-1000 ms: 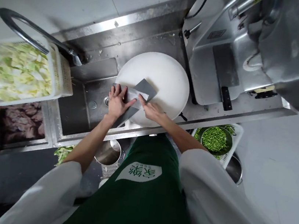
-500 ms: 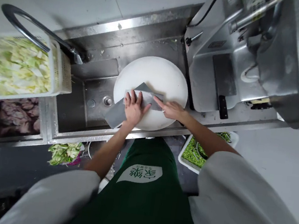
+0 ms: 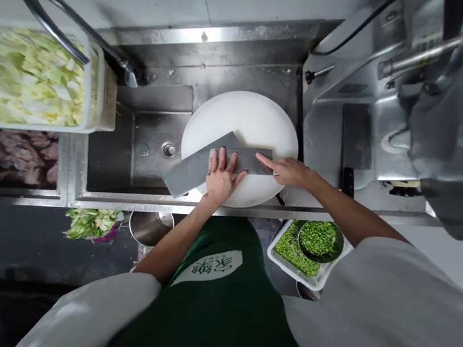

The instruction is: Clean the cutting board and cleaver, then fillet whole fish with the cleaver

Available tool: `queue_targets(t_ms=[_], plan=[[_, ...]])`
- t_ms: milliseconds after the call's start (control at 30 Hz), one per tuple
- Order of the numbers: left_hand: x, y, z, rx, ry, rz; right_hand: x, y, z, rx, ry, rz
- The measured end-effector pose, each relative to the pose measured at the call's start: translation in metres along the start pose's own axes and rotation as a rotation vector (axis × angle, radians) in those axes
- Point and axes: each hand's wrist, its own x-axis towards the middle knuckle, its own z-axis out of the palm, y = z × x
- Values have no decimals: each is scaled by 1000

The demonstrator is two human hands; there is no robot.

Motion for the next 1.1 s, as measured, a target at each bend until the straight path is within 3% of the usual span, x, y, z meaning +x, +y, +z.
queue_targets(t_ms=[133,333,533,733,933,1000,1100], plan=[[-11,-29,-18,57,25,-118,29,-21,-8,15,14,-135],[2,4,-1,36,-47,55,-11,0,6,-32,4,40],[-15,-43,-25,60,-10,-70,28,-34,-5,36,-9,-94],[1,-5,3,-39,-44,98,-13,-2,7,-55,-30,69],[-28,-78,-36,20,-10,-61,46,-66,-1,-64,18,-120],[-23,-68,-29,19,-15,-43,41,-58,1,-56,15,-95],[8,-10,-2,-61,-83,150,-18,-14,14,-37,-4,98]])
